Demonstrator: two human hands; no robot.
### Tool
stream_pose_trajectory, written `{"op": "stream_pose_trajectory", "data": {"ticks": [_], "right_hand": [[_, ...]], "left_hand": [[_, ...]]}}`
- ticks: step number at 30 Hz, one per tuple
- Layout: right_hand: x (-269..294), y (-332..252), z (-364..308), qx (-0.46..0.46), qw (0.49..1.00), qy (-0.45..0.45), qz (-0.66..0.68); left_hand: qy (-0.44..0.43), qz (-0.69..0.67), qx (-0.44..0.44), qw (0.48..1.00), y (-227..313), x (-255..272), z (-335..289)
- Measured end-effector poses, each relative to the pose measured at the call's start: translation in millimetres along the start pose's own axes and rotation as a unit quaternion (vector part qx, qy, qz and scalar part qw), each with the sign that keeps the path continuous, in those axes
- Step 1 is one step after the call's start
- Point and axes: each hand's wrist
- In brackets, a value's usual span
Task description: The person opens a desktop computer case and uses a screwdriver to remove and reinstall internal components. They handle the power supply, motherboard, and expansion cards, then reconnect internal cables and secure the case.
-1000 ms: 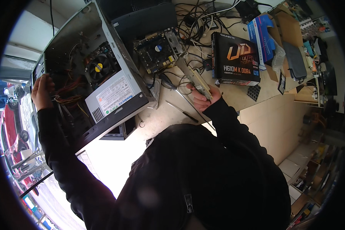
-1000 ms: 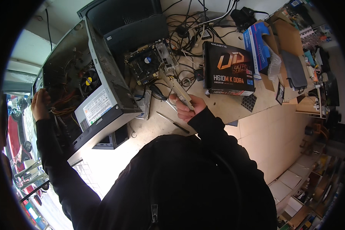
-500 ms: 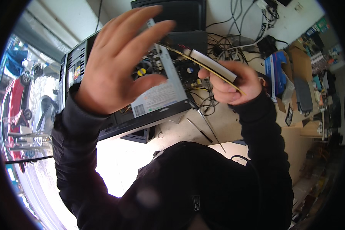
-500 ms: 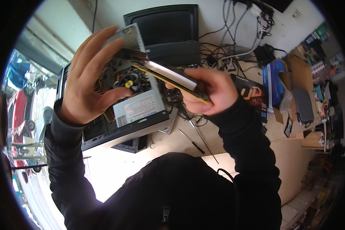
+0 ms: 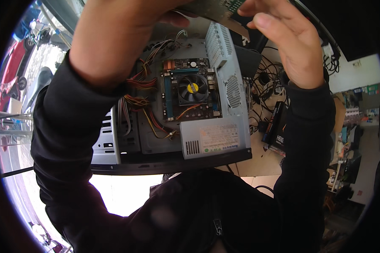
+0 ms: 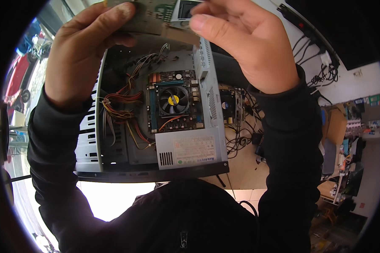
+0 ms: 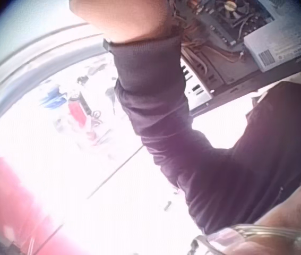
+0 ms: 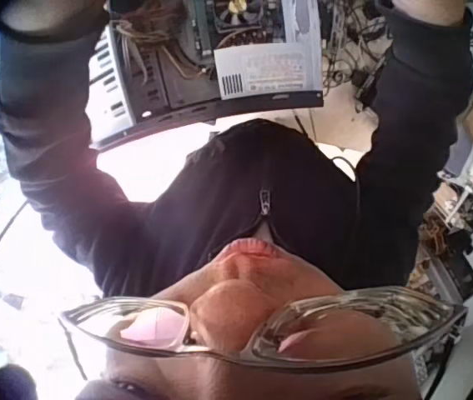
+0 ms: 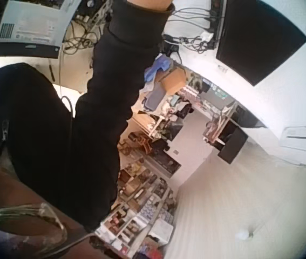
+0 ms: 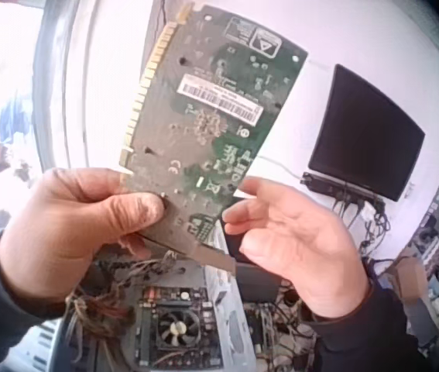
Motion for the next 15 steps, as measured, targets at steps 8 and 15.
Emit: {"op": "stream_pose_trajectory", "data": {"ticks": [8, 15], "right_hand": [[-23.0, 39.9, 46.8, -0.074, 0.995, -0.028, -0.059], [-50.6, 71.2, 45.5, -0.016, 0.995, 0.015, -0.097]], "left_hand": [[-0.089, -0.164, -0.005, 0.983, -129.5, 19.6, -1.9], [-0.176, -0.077, 0.130, 0.973, -47.7, 66.8, 15.0]]}}
Point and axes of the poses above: each hand's wrist, its own z-axis towards the middle knuckle, its own x-axis out of the back of the hand, y = z × x, and after that the axes turned 8 degrees about -y, right-handed
